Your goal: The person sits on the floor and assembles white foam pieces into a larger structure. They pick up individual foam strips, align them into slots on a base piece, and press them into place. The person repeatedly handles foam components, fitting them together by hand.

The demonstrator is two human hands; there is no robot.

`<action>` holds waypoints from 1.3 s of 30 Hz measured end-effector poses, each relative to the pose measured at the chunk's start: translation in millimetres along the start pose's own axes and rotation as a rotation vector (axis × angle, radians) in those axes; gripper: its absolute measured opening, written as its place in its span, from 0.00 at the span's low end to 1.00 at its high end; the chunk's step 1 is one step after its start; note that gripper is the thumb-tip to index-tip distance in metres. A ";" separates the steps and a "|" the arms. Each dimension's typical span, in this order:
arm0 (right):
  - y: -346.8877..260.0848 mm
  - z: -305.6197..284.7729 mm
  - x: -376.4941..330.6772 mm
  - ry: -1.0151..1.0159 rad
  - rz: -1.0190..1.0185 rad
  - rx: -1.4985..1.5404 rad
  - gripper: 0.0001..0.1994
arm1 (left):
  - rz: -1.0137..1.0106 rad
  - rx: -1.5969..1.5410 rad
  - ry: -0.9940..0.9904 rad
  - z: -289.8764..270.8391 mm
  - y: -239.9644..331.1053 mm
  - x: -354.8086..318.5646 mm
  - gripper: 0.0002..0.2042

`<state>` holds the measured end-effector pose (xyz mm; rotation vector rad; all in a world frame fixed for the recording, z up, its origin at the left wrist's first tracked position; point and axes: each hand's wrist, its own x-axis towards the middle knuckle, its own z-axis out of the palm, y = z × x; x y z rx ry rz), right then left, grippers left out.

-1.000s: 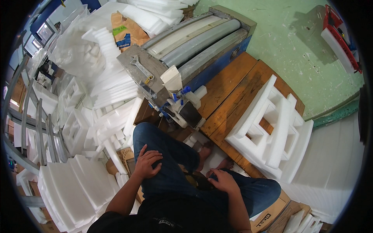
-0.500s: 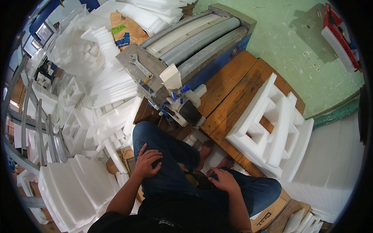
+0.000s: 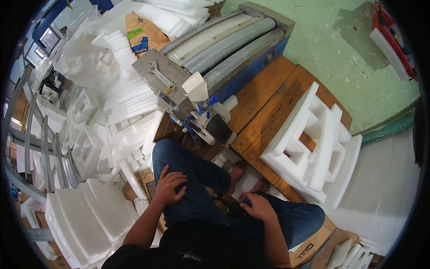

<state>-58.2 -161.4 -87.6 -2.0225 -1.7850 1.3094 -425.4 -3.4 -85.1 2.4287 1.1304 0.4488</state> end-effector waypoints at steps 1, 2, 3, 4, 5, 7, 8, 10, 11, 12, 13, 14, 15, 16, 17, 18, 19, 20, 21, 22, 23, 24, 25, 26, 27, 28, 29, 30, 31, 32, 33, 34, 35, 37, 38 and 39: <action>2.0 1.4 0.8 0.000 -0.005 0.001 0.25 | -0.001 0.000 0.001 0.2 -0.2 -0.5 0.13; 2.5 2.2 1.1 0.001 -0.011 0.002 0.25 | -0.002 0.000 0.002 -0.1 -0.2 -0.8 0.13; 1.5 2.4 0.9 0.004 -0.010 -0.001 0.25 | -0.003 0.001 0.002 -1.0 -0.3 -0.7 0.13; 0.3 1.4 0.0 0.009 -0.007 -0.003 0.25 | 0.000 0.000 0.002 -1.3 0.4 0.5 0.13; -0.4 1.0 -0.9 0.016 -0.004 -0.004 0.24 | 0.005 -0.002 0.002 -1.6 0.9 1.9 0.14; 5.8 5.5 -1.4 0.041 -0.034 0.016 0.25 | 0.031 -0.011 -0.008 -0.9 2.8 9.3 0.14; 11.0 9.4 -2.3 0.060 -0.041 0.029 0.25 | 0.014 0.008 0.006 -2.8 3.8 11.1 0.13; 12.3 12.1 2.0 0.046 -0.040 0.005 0.25 | 0.015 0.011 -0.013 -3.1 5.9 8.5 0.13; 13.1 11.3 2.7 0.030 -0.026 -0.012 0.25 | 0.026 0.033 0.022 0.7 5.3 4.7 0.13; 15.2 12.6 3.1 0.034 -0.019 -0.013 0.25 | 0.025 0.031 0.017 2.1 5.1 3.5 0.13; 16.6 13.6 2.9 0.036 -0.019 -0.014 0.25 | 0.020 0.035 0.016 3.2 6.1 3.5 0.14; 16.7 14.0 4.2 0.033 -0.003 -0.017 0.25 | 0.023 0.026 0.019 3.2 7.2 4.2 0.14; 17.6 14.3 3.6 0.029 0.013 -0.021 0.25 | 0.023 0.018 0.023 4.6 9.0 4.9 0.13; 15.7 14.7 4.5 0.021 0.016 -0.020 0.25 | 0.018 0.022 0.029 2.9 8.1 5.0 0.13; 15.2 12.6 3.3 0.011 0.025 -0.011 0.25 | 0.033 0.020 0.024 4.0 7.5 5.9 0.13; 14.4 9.6 1.1 -0.001 0.033 -0.004 0.26 | 0.045 0.017 0.021 5.7 7.2 6.6 0.13; 12.9 8.5 1.1 -0.012 0.031 0.000 0.26 | 0.053 0.021 0.025 5.3 5.7 7.5 0.13; 14.2 11.1 1.3 0.007 0.021 -0.003 0.26 | 0.056 0.021 0.023 5.0 5.2 8.1 0.13; 17.1 14.5 2.1 0.024 0.011 -0.008 0.26 | 0.057 0.021 0.022 5.1 5.6 8.3 0.13; 16.3 14.8 3.4 0.038 -0.006 -0.014 0.26 | 0.051 0.024 0.025 3.8 5.6 7.6 0.13; 15.4 14.4 3.4 0.035 0.003 -0.006 0.26 | 0.053 0.016 0.025 3.5 5.3 7.2 0.13; 14.6 13.2 2.7 0.032 0.011 0.002 0.26 | 0.053 0.007 0.025 4.2 4.8 6.8 0.13; 12.8 12.1 3.8 0.027 0.013 0.009 0.26 | 0.050 0.004 0.029 3.1 4.3 5.8 0.14; 14.1 13.7 4.8 0.041 -0.003 0.013 0.26 | 0.050 0.007 0.030 2.4 4.5 5.2 0.14; 17.2 16.7 5.0 0.053 -0.020 0.016 0.26 | 0.049 0.009 0.032 2.3 5.2 5.4 0.14; 18.0 17.9 4.6 0.067 -0.037 0.021 0.26 | 0.050 0.012 0.031 1.8 5.9 6.2 0.14; 18.6 18.4 4.1 0.067 -0.033 0.024 0.26 | 0.048 0.009 0.032 1.6 6.7 6.5 0.14; 19.2 19.0 3.5 0.067 -0.029 0.027 0.26 | 0.046 0.006 0.033 1.7 7.5 6.8 0.14; 18.9 19.4 3.8 0.068 -0.025 0.030 0.25 | 0.044 0.003 0.033 1.0 7.5 6.6 0.14; 17.6 18.2 2.8 0.068 -0.018 0.026 0.25 | 0.044 0.002 0.028 1.1 7.3 7.2 0.14; 15.5 16.6 1.8 0.070 -0.010 0.022 0.25 | 0.046 0.000 0.023 0.8 6.8 7.7 0.14; 14.5 16.1 0.1 0.067 0.000 0.015 0.25 | 0.045 -0.005 0.017 1.5 7.1 6.5 0.14; 15.2 16.3 0.9 0.067 -0.002 -0.006 0.24 | 0.042 0.009 0.024 2.1 7.3 6.2 0.14; 15.9 17.5 2.5 0.061 0.002 -0.038 0.24 | 0.036 0.036 0.023 2.3 7.4 4.4 0.13; 15.4 18.1 1.5 0.055 0.001 -0.029 0.24 | 0.041 0.034 0.025 2.7 7.0 3.7 0.13; 15.3 17.0 1.3 0.050 0.002 -0.019 0.24 | 0.047 0.033 0.027 3.6 6.3 3.9 0.13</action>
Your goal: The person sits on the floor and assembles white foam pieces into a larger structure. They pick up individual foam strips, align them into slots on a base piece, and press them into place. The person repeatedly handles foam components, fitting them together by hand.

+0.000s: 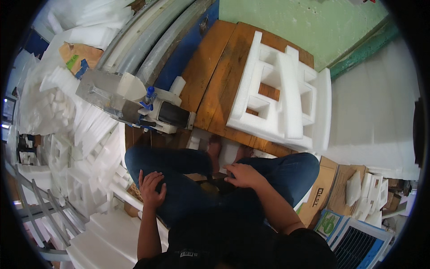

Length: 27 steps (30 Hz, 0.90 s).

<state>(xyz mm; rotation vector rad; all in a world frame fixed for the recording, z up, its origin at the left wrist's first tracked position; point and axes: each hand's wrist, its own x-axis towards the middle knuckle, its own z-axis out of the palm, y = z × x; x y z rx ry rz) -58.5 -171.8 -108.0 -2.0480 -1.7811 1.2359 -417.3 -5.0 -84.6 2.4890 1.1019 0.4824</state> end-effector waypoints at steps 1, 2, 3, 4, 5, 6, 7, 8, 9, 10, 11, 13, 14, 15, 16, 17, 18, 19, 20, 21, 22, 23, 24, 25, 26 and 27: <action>-0.1 -2.1 0.6 0.002 0.003 0.013 0.24 | 0.014 -0.001 0.001 0.4 -0.7 2.0 0.14; 0.4 -1.1 1.3 -0.006 0.000 0.003 0.24 | 0.014 -0.002 0.003 -0.1 -0.7 1.1 0.13; 1.5 0.2 1.9 -0.012 -0.001 -0.005 0.24 | 0.016 -0.004 0.004 -0.3 -0.1 0.2 0.13; 2.8 0.8 1.9 -0.013 0.002 -0.010 0.24 | 0.024 -0.007 0.002 -0.2 0.9 2.3 0.13; 3.5 1.1 2.3 -0.020 -0.001 -0.011 0.25 | -0.015 0.019 -0.013 1.0 1.3 4.1 0.12; 3.6 0.6 2.2 -0.028 0.008 -0.007 0.25 | -0.051 0.045 -0.029 3.4 2.4 6.8 0.12; 1.4 -2.7 1.5 -0.033 0.018 -0.003 0.25 | -0.084 0.072 -0.043 5.2 5.4 11.2 0.11; -0.9 -6.0 2.3 -0.043 0.020 0.001 0.25 | -0.182 -0.103 -0.041 5.5 13.8 20.8 0.12; -1.2 -7.6 2.8 -0.040 0.014 0.004 0.25 | -0.281 -0.277 -0.042 10.3 23.5 37.3 0.13; -1.5 -7.4 3.3 -0.036 0.010 0.005 0.25 | -0.381 -0.451 -0.043 16.9 33.5 55.6 0.15; -1.5 -6.9 3.1 -0.030 0.008 0.005 0.25 | -0.328 -0.601 -0.057 26.6 43.3 77.3 0.17; -3.8 -8.5 3.9 -0.018 0.014 0.009 0.24 | -0.211 -0.669 -0.124 43.9 72.1 132.2 0.21; -2.9 -6.6 1.4 -0.013 0.024 0.016 0.23 | -0.142 -0.591 -0.187 45.1 98.1 164.7 0.23; -0.1 -1.4 -0.9 0.076 -0.003 0.034 0.22 | -0.132 -0.489 -0.275 37.1 135.7 196.4 0.25; 2.3 2.3 -3.0 0.163 -0.032 0.045 0.21 | -0.155 -0.466 -0.327 49.2 150.9 227.1 0.28; 5.0 6.7 -5.6 0.249 -0.058 0.058 0.20 | -0.181 -0.442 -0.383 64.0 164.7 255.6 0.32; 4.5 2.6 -10.8 0.330 -0.051 0.013 0.20 | -0.191 -0.429 -0.395 74.5 182.8 280.7 0.37; 1.0 -14.1 -21.3 0.405 -0.044 -0.037 0.20 | -0.205 -0.420 -0.403 86.1 196.3 303.1 0.41; -1.3 -34.8 -33.3 0.480 -0.040 -0.091 0.19 | -0.194 -0.369 -0.404 101.6 203.0 325.0 0.44; -2.7 -57.7 -50.6 0.617 0.076 -0.007 0.17 | -0.184 -0.323 -0.405 116.1 208.3 341.9 0.47; -0.5 -82.4 -71.1 0.748 0.194 0.075 0.16 | -0.165 -0.263 -0.408 126.1 213.7 354.6 0.47; 13.2 -102.0 -90.0 1.063 0.198 0.030 0.16 | -0.145 -0.207 -0.414 134.3 219.4 364.9 0.47; 27.8 -120.6 -107.1 1.177 0.509 0.076 0.18 | -0.124 -0.153 -0.422 141.0 222.6 367.7 0.46; 61.8 -137.8 -121.1 1.465 0.440 -0.196 0.20 | -0.109 -0.102 -0.423 146.3 225.1 365.4 0.46; 74.9 -168.5 -139.9 1.408 0.614 -0.249 0.23 | -0.098 -0.055 -0.421 151.5 225.9 364.2 0.46; 91.5 -190.0 -150.2 1.370 0.723 -0.327 0.27 | -0.083 -0.010 -0.417 156.8 228.3 363.5 0.45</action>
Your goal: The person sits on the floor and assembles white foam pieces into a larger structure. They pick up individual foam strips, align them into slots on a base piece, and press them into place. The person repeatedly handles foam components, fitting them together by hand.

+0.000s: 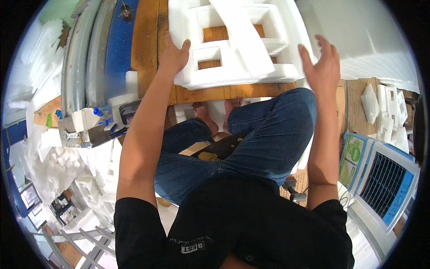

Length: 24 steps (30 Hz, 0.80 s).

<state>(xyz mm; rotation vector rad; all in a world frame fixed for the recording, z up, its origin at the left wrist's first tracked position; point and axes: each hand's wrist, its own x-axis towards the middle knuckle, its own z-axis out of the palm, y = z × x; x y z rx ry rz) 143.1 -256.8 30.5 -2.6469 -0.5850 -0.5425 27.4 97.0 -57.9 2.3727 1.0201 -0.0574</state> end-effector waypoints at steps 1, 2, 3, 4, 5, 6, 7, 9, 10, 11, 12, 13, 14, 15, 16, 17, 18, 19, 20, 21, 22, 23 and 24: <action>21.3 9.9 17.5 -0.040 0.047 -0.058 0.33 | 0.027 -0.004 0.021 5.4 2.4 1.6 0.45; 41.7 26.6 29.1 -0.165 0.115 -0.101 0.37 | 0.050 -0.006 0.039 8.9 1.6 1.4 0.45; 51.0 45.2 33.4 -0.256 0.134 -0.137 0.37 | 0.066 -0.012 0.057 13.1 -1.4 0.2 0.44; 59.9 62.5 35.3 -0.348 0.153 -0.172 0.37 | 0.112 -0.027 0.097 16.1 -2.0 -1.8 0.43; 64.2 75.4 37.1 -0.444 0.168 -0.201 0.37 | 0.099 -0.022 0.086 16.0 0.5 -4.7 0.43; 70.0 80.6 43.8 -0.488 0.204 -0.247 0.36 | 0.085 -0.019 0.074 14.6 4.5 -5.6 0.42; 73.1 83.1 51.8 -0.529 0.241 -0.285 0.35 | 0.073 -0.006 0.068 11.6 6.3 -7.2 0.41; 83.6 93.9 55.6 -0.551 0.276 -0.303 0.34 | 0.091 -0.007 0.097 14.9 5.9 -8.8 0.41; 93.0 96.7 53.5 -0.525 0.274 -0.289 0.34 | 0.109 -0.007 0.111 15.5 7.5 -9.3 0.40; 94.2 104.9 52.3 -0.510 0.264 -0.274 0.33 | 0.069 -0.025 0.103 15.9 8.1 -10.8 0.40; 94.3 107.5 49.3 -0.504 0.242 -0.277 0.32 | 0.030 -0.043 0.094 13.5 10.3 -13.0 0.39; 92.6 109.7 48.6 -0.499 0.241 -0.286 0.32 | -0.007 -0.063 0.086 14.5 11.3 -14.3 0.39; 90.8 110.8 47.1 -0.500 0.243 -0.299 0.31 | 0.008 -0.071 0.108 17.6 9.0 -14.6 0.38; 89.3 110.2 45.5 -0.499 0.246 -0.312 0.31 | 0.024 -0.079 0.131 20.9 6.6 -14.9 0.38; 86.7 107.6 44.5 -0.486 0.233 -0.306 0.30 | 0.042 -0.086 0.155 22.1 4.8 -14.5 0.38; 90.0 109.0 44.7 -0.496 0.229 -0.305 0.30 | 0.028 -0.095 0.148 23.1 4.7 -14.2 0.38; 95.6 110.7 44.2 -0.506 0.224 -0.304 0.30 | 0.014 -0.104 0.141 23.5 5.1 -14.9 0.38; 99.4 112.1 46.5 -0.507 0.215 -0.305 0.30 | 0.003 -0.120 0.142 24.7 7.0 -13.6 0.38; 96.7 113.0 44.8 -0.487 0.215 -0.306 0.30 | 0.016 -0.117 0.142 24.5 6.7 -13.6 0.38; 97.6 114.8 43.2 -0.483 0.215 -0.316 0.30 | 0.029 -0.115 0.142 23.3 4.7 -14.3 0.38; 97.8 115.1 42.5 -0.473 0.213 -0.327 0.30 | 0.044 -0.117 0.148 22.6 3.3 -13.9 0.38; 98.3 114.9 41.4 -0.463 0.210 -0.338 0.30 | 0.063 -0.123 0.152 23.8 2.6 -12.7 0.38; 99.6 113.1 39.4 -0.463 0.216 -0.334 0.30 | 0.083 -0.129 0.157 25.2 1.7 -12.6 0.38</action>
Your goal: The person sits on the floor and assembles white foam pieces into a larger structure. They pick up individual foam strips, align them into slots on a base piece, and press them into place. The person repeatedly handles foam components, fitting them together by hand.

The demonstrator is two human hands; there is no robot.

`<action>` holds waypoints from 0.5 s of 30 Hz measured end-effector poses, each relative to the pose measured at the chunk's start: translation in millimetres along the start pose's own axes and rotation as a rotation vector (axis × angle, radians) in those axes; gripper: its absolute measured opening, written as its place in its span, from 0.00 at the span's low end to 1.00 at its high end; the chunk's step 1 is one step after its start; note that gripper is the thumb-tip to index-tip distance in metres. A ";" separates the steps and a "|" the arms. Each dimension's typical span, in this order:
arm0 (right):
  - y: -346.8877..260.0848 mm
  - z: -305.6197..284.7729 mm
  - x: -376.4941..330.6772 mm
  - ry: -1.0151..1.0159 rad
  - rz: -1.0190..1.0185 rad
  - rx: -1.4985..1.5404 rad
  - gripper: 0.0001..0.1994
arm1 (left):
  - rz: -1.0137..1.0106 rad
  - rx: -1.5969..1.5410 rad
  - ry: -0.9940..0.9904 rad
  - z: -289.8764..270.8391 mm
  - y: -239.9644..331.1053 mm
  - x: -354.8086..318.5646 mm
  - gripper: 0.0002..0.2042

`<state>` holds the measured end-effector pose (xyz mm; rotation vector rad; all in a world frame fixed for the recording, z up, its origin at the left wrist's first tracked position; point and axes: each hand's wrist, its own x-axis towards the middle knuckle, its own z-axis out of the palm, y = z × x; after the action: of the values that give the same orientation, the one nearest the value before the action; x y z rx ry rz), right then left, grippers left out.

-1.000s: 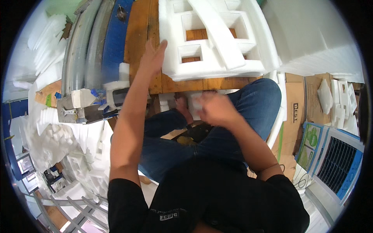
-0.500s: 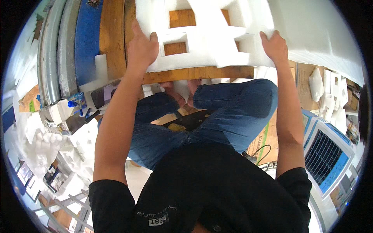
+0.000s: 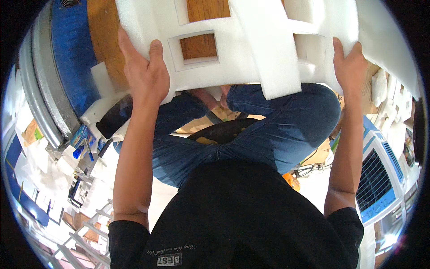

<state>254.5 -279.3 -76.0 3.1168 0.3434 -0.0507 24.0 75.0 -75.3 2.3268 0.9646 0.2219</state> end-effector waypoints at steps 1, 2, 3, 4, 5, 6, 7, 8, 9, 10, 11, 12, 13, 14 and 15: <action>1.4 -0.8 -0.6 0.004 0.002 0.011 0.30 | 0.022 -0.005 0.011 -0.6 -1.0 0.2 0.38; 2.1 -0.7 -1.5 0.008 0.004 0.022 0.30 | 0.031 -0.033 0.015 -0.2 -3.3 0.0 0.38; 1.8 0.8 -1.8 -0.001 0.005 0.016 0.30 | 0.042 -0.062 0.019 1.7 -6.9 -0.2 0.38; 1.3 -1.1 -1.0 -0.004 0.011 0.012 0.30 | 0.060 -0.092 0.024 0.9 -7.4 1.4 0.38; 1.0 -2.0 -1.1 -0.007 0.017 0.008 0.30 | 0.055 -0.068 0.031 2.4 -10.2 1.4 0.38; 0.4 1.4 -2.0 -0.031 0.018 -0.003 0.31 | 0.050 -0.043 0.038 6.1 -15.1 0.1 0.37; 0.1 1.8 -0.2 -0.037 0.021 -0.016 0.31 | 0.057 -0.031 0.054 6.5 -14.2 1.5 0.37; 0.0 1.4 1.0 -0.039 0.024 -0.027 0.31 | 0.004 -0.108 0.026 2.2 -9.4 1.5 0.38; 0.4 1.1 3.2 -0.051 0.033 -0.023 0.31 | 0.004 -0.090 0.010 1.4 -8.8 2.0 0.38; -0.6 1.8 4.6 -0.062 0.040 -0.015 0.31 | 0.004 -0.069 -0.002 1.6 -11.9 3.0 0.39; -4.1 2.2 7.6 -0.069 0.037 -0.003 0.31 | 0.000 -0.048 -0.002 -0.4 -13.1 6.5 0.40; -7.2 0.5 9.3 -0.066 0.044 0.000 0.31 | 0.000 -0.039 -0.026 -2.4 -13.4 9.9 0.40; -10.9 -0.3 9.6 -0.065 0.043 0.003 0.31 | -0.008 -0.029 -0.046 -4.0 -12.0 10.7 0.41; -14.3 -2.6 8.8 -0.061 0.034 0.004 0.31 | -0.022 -0.024 -0.060 -5.2 -12.5 11.4 0.42; -15.9 -4.0 10.2 -0.067 0.021 0.015 0.31 | 0.022 -0.063 -0.034 -6.0 -15.4 11.8 0.42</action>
<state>261.1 -261.5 -72.4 3.1241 0.3110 -0.1581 21.2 94.5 -80.4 2.2774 0.9029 0.2174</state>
